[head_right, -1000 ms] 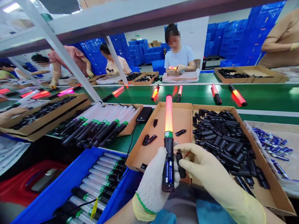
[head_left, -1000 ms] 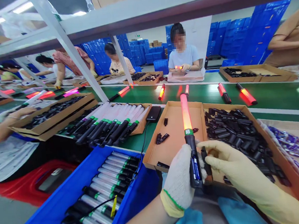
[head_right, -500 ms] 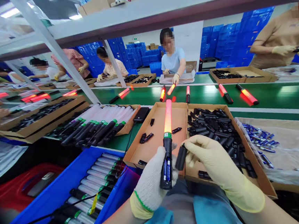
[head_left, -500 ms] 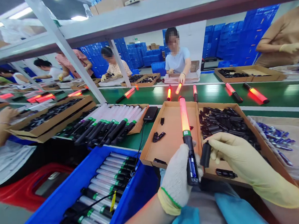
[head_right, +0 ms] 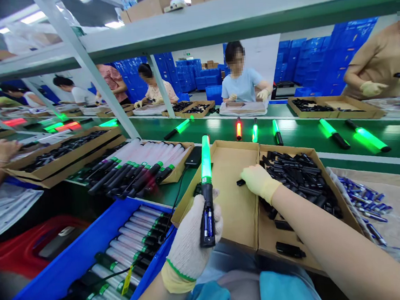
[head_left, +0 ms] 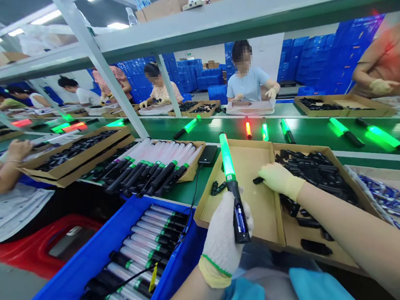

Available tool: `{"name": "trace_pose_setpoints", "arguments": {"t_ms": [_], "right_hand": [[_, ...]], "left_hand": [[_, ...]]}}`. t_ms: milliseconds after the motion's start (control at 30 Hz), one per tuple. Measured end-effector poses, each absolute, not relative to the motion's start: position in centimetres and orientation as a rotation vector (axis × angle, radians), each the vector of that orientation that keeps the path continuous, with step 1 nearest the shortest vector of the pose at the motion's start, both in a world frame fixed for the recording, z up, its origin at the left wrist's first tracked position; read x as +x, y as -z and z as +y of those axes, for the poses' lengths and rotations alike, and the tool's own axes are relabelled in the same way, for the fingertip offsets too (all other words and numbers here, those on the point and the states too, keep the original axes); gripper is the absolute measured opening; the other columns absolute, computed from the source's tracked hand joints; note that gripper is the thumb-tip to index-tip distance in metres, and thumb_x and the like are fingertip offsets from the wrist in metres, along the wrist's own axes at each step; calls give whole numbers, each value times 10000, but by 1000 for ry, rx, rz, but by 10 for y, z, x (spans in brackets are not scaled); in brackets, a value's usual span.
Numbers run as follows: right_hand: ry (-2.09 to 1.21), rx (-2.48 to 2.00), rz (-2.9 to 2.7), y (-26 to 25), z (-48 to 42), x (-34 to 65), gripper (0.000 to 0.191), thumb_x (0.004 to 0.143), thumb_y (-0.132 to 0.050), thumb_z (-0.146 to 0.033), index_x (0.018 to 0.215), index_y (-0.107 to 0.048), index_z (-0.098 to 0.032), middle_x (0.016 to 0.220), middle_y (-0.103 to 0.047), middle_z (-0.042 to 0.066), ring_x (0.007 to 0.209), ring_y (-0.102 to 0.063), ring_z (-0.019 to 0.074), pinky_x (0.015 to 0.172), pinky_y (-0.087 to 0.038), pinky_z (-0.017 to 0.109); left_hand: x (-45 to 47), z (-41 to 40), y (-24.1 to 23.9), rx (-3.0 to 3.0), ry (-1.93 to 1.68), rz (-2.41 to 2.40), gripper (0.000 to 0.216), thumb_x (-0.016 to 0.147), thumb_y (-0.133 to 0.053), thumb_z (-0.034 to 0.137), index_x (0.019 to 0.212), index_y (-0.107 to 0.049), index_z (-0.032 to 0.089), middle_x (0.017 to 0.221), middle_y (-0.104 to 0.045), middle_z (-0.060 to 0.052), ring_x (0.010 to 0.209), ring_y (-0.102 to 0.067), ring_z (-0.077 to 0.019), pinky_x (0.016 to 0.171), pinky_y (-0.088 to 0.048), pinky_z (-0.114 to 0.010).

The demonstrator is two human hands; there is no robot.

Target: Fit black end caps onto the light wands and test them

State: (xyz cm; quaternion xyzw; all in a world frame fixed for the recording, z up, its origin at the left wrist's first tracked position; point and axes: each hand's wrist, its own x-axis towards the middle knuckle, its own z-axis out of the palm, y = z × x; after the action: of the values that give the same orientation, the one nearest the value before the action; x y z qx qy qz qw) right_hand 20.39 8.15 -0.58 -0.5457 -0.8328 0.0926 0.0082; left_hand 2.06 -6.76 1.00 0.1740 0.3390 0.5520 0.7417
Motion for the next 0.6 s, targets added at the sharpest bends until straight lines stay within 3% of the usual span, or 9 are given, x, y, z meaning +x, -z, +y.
{"name": "trace_pose_setpoints", "arguments": {"t_ms": [67, 167, 300, 433, 533, 600], "right_hand": [[-443, -1677, -2595, 10, 90, 191, 209, 941, -635, -327, 1002, -682, -133, 1065, -695, 76, 1022, -648, 209, 952, -495, 448], [-788, -1532, -2533, 9, 85, 188, 216, 956, -556, -287, 1021, -701, -141, 1017, -716, 79, 919, -672, 178, 842, -538, 343], [-1245, -1310, -2347, -8, 56, 194, 390, 976, -432, -369, 1181, -686, -156, 1006, -723, 75, 870, -682, 165, 733, -548, 262], [-1702, -1169, -1882, -36, 32, 197, 349, 875, -591, -403, 1047, -742, -140, 934, -704, 76, 765, -630, 154, 687, -523, 265], [-1618, -1243, -1805, -55, 20, 199, 259, 829, -616, -320, 974, -757, -159, 780, -672, 33, 692, -591, 146, 662, -504, 273], [-1441, -1260, -1881, -65, 9, 201, 229, 837, -594, -288, 970, -757, -198, 818, -692, 30, 755, -621, 170, 727, -520, 302]], "left_hand": [[14, -67, -8, 360, -1203, 745, 443, 900, -618, 481, 1225, -572, 184, 682, -575, 9, 481, -536, -96, 398, -408, -163], [5, -65, -7, 336, -1224, 741, 438, 935, -571, 461, 1258, -554, 166, 696, -590, -2, 485, -548, -96, 402, -416, -165], [6, -57, -9, 319, -1240, 773, 397, 963, -528, 440, 1233, -558, 149, 682, -590, -5, 478, -529, -83, 403, -400, -153], [16, -50, -9, 339, -1184, 802, 375, 918, -594, 468, 1081, -599, 130, 654, -598, -11, 464, -525, -86, 400, -397, -160], [22, -49, -6, 313, -1112, 842, 378, 883, -632, 501, 883, -599, 125, 656, -614, -28, 470, -550, -95, 401, -405, -173], [26, -50, -3, 287, -1074, 862, 398, 899, -600, 525, 857, -601, 129, 631, -612, -29, 457, -550, -100, 399, -405, -182]]}}
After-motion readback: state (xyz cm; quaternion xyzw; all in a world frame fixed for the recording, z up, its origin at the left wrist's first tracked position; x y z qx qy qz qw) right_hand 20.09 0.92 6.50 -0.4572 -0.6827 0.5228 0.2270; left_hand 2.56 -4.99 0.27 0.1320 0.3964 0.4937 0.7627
